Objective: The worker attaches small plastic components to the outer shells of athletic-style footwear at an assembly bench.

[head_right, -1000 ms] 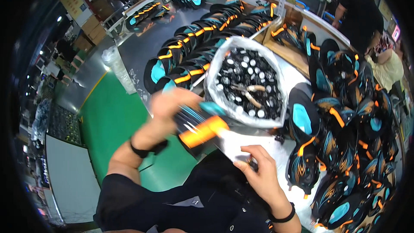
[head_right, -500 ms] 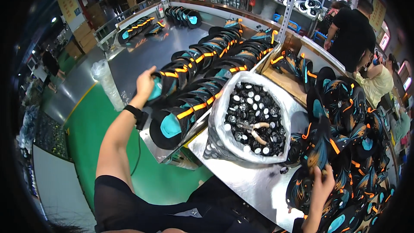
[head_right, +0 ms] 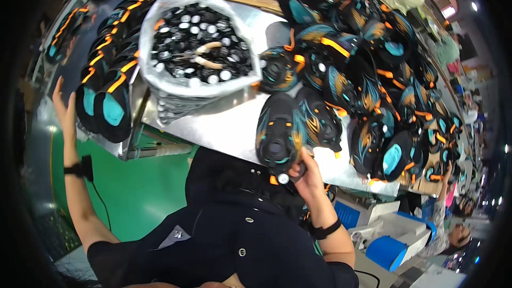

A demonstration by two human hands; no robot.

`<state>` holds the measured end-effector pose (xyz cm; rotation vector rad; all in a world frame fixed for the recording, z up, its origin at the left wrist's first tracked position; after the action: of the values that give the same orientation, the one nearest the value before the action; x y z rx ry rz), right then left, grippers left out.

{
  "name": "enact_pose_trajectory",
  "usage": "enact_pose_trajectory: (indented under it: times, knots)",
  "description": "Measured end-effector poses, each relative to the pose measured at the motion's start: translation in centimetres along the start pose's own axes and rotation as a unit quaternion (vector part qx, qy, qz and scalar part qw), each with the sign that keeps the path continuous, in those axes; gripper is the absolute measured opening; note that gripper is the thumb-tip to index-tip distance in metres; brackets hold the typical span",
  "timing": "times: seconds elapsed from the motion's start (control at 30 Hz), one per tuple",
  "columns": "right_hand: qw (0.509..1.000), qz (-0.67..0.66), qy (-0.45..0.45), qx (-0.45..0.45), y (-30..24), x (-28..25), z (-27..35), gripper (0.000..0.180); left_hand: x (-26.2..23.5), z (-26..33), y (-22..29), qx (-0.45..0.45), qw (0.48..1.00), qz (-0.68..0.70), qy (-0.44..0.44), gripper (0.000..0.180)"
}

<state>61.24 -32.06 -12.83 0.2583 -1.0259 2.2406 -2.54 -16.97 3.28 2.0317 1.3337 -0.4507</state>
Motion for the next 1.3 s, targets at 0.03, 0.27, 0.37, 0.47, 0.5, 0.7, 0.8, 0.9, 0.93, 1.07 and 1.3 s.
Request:
enact_pose_trajectory:
  times: [0.03, 0.27, 0.37, 0.47, 0.5, 0.7, 0.8, 0.9, 0.93, 1.07, 1.3]
  knots:
    - [1.0, 0.012, -0.001, 0.012, 0.6, -0.4, 0.2, 0.018, 0.6, 0.3, 4.9, 0.008, 0.995, 0.098, -0.008, 0.05]
    - [0.814, 0.524, 0.035, -0.249, -4.2, -2.5, 2.0, 0.021, 9.5, 12.6, 38.4, 0.247, 0.819, 0.367, -0.367, 0.026]
    - [0.741, 0.565, -0.005, -0.364, -6.8, 0.9, 2.8, 0.02, 12.6, 15.6, 45.5, 0.354, 0.792, 0.349, -0.354, 0.045]
    - [0.723, 0.527, -0.088, -0.438, -8.0, 4.9, 2.0, 0.024, 16.3, 17.9, 47.9, 0.415, 0.76, 0.27, -0.42, 0.045]
    - [0.734, 0.52, -0.117, -0.42, -7.7, 5.2, 0.6, 0.026, 16.4, 17.9, 48.1, 0.4, 0.742, 0.312, -0.439, 0.042]
    - [0.72, 0.584, -0.077, -0.368, -5.3, 4.1, -1.8, 0.027, 17.6, 15.3, 43.1, -0.295, 0.48, 0.617, -0.549, 0.032]
    - [0.794, 0.498, -0.072, -0.34, -6.1, 3.5, -0.7, 0.027, 18.6, 14.4, 41.7, -0.351, 0.429, 0.672, -0.491, 0.033]
    - [0.803, 0.46, -0.104, -0.365, -6.7, 4.7, 2.1, 0.034, 18.8, 14.2, 41.5, -0.367, 0.412, 0.699, -0.454, 0.034]
    - [0.784, 0.474, -0.11, -0.385, -7.1, 5.1, 3.5, 0.036, 18.9, 14.1, 41.6, -0.368, 0.404, 0.7, -0.46, 0.034]
    - [0.704, 0.53, -0.112, -0.459, -7.0, 6.2, 6.0, 0.043, 19.8, 14.1, 41.4, -0.372, 0.36, 0.709, -0.479, 0.032]
    - [0.798, 0.424, -0.071, -0.423, -8.2, 6.0, 2.5, 0.048, 20.2, 13.8, 42.5, -0.347, 0.263, 0.719, -0.541, 0.026]
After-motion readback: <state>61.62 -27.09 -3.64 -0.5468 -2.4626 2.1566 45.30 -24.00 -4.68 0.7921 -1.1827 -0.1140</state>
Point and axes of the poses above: each hand's wrist, its own z-axis away from the middle knuckle, its own x-axis out of the palm, y = z × x, the point moved 5 cm from there along -z, towards the middle knuckle, and after that the axes turned 7 degrees about z, right-handed, at the moved point
